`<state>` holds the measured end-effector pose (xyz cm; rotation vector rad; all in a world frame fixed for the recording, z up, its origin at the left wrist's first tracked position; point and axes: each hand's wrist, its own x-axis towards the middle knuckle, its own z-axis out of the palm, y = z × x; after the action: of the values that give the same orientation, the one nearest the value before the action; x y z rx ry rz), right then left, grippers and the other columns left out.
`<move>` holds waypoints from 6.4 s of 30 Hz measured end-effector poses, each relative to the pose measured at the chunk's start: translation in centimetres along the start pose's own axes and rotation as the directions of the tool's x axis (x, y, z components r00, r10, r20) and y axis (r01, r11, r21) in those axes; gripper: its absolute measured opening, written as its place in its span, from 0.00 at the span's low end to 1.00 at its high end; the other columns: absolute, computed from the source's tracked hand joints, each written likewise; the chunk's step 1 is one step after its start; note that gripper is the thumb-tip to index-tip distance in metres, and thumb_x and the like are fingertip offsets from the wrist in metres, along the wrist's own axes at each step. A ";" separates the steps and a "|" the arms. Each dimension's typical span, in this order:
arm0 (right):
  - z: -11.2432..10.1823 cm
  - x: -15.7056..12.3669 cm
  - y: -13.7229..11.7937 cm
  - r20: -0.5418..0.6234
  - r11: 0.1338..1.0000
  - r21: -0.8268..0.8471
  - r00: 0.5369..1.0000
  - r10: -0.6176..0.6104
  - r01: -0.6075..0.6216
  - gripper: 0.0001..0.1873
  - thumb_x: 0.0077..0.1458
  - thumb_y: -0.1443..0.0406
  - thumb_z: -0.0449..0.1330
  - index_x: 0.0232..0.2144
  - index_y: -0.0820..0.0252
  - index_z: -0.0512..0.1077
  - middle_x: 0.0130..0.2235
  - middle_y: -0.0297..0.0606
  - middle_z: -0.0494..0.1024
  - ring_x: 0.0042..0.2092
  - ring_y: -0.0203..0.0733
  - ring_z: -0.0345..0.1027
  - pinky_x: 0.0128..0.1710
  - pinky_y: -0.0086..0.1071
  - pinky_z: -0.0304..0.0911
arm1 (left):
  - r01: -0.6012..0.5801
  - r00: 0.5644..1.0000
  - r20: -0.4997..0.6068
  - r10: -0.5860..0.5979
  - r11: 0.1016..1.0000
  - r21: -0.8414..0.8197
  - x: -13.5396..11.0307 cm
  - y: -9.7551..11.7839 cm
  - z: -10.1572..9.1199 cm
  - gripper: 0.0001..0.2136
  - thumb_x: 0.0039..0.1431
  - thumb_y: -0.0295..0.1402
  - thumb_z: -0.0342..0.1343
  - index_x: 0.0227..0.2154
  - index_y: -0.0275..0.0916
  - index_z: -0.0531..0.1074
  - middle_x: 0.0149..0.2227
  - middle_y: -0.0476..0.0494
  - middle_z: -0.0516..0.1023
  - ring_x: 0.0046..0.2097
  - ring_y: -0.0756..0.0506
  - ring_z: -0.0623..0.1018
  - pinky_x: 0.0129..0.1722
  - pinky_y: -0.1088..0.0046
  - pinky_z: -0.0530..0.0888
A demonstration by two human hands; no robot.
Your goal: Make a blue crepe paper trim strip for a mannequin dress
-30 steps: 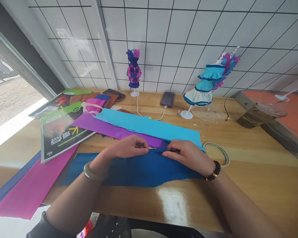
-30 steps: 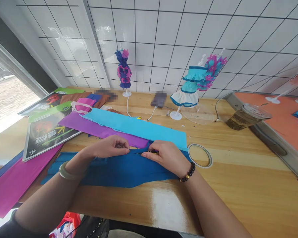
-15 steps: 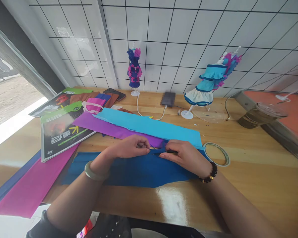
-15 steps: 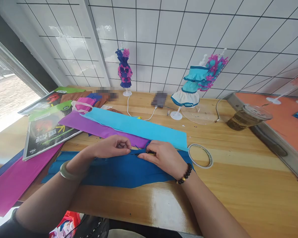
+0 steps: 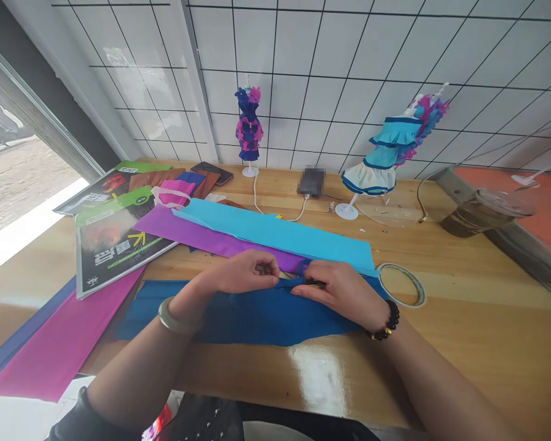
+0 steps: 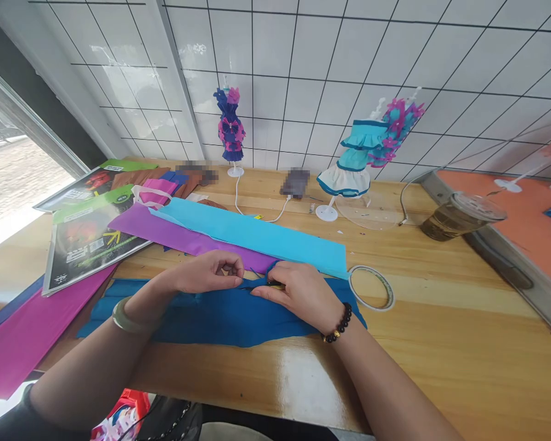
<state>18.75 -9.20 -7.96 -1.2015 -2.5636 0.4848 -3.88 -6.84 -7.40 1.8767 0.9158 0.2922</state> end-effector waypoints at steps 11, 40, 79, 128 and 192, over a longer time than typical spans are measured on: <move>0.2 0.0 0.2 -0.023 1.000 -0.023 1.000 -0.007 0.006 0.24 0.55 0.48 0.50 0.19 0.59 0.64 0.22 0.32 0.67 0.26 0.34 0.59 0.25 0.28 0.49 | 0.004 1.000 0.005 -0.004 1.000 -0.022 0.0 0.1 0.0 0.06 0.52 0.34 0.52 0.29 0.36 0.69 0.24 0.53 0.66 0.25 0.54 0.63 0.24 0.79 0.60; 0.4 0.0 0.1 -0.041 1.000 -0.027 0.999 -0.016 0.015 0.24 0.56 0.49 0.50 0.18 0.59 0.64 0.21 0.31 0.66 0.24 0.32 0.57 0.23 0.28 0.48 | -0.001 0.999 0.041 0.003 0.999 -0.052 -0.1 -0.4 0.0 0.09 0.53 0.38 0.50 0.32 0.37 0.68 0.27 0.51 0.67 0.27 0.53 0.64 0.25 0.78 0.62; -3.6 -1.5 2.5 0.238 0.946 0.032 0.922 0.307 -0.323 0.27 0.55 0.44 0.44 0.21 0.57 0.67 0.21 0.32 0.67 0.23 0.35 0.57 0.22 0.29 0.49 | 0.086 0.995 0.050 -0.085 0.996 -0.003 -0.7 -1.5 -2.3 0.09 0.52 0.37 0.51 0.28 0.36 0.70 0.23 0.52 0.67 0.24 0.53 0.63 0.24 0.79 0.60; -1.7 -0.7 -0.3 0.141 0.949 0.238 0.974 0.180 -0.209 0.16 0.54 0.52 0.53 0.31 0.57 0.71 0.32 0.35 0.75 0.32 0.38 0.66 0.31 0.30 0.59 | 0.014 1.000 -0.013 -0.014 1.000 0.027 -0.4 -0.2 -0.3 0.12 0.54 0.39 0.50 0.31 0.36 0.74 0.25 0.50 0.69 0.27 0.52 0.66 0.26 0.78 0.63; 0.3 -0.2 -1.7 0.040 0.959 0.233 0.987 0.158 -0.163 0.16 0.55 0.54 0.54 0.24 0.59 0.66 0.24 0.31 0.69 0.26 0.33 0.58 0.24 0.27 0.50 | -0.008 1.000 -0.027 0.008 1.000 -0.024 -0.8 -0.6 -1.0 0.13 0.53 0.40 0.53 0.31 0.36 0.76 0.25 0.49 0.73 0.26 0.53 0.67 0.24 0.79 0.63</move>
<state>17.56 -10.44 -7.51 -1.3270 -2.3533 0.8157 -5.19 -6.61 -7.28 1.8584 0.9195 0.3329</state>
